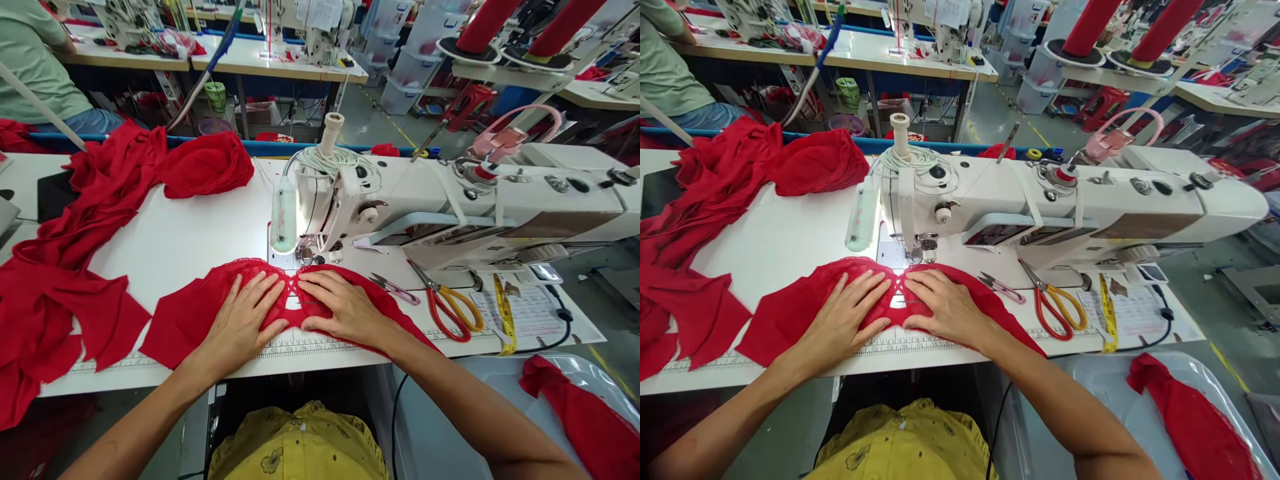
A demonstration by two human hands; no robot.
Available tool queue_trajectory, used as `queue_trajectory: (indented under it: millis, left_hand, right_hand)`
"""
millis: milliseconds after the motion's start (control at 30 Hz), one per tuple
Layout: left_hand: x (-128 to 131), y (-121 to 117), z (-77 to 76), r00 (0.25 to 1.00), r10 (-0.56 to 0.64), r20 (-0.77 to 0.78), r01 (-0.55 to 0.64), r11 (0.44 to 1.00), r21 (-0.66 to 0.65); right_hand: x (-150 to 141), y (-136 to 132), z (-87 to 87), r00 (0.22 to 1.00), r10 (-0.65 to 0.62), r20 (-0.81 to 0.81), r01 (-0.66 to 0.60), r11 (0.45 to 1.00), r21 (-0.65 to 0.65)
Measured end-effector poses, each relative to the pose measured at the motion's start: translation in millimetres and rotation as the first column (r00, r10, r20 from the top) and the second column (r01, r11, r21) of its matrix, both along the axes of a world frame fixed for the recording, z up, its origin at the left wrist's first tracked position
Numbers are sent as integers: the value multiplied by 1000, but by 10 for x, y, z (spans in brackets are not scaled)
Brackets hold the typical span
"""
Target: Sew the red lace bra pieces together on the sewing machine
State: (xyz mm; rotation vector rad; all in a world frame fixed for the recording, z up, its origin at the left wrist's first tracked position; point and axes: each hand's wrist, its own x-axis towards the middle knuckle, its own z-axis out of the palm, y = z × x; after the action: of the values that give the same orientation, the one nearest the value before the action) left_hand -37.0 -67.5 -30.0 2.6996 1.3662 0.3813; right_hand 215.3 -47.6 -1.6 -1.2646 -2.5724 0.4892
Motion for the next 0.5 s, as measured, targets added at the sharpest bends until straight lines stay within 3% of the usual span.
queue_trajectory:
  millis: [500]
  left_hand:
    - [-46, 56, 12, 1000, -14, -7, 14, 1000, -9]
  right_hand:
    - [90, 95, 43, 997, 83, -1, -83, 993, -87]
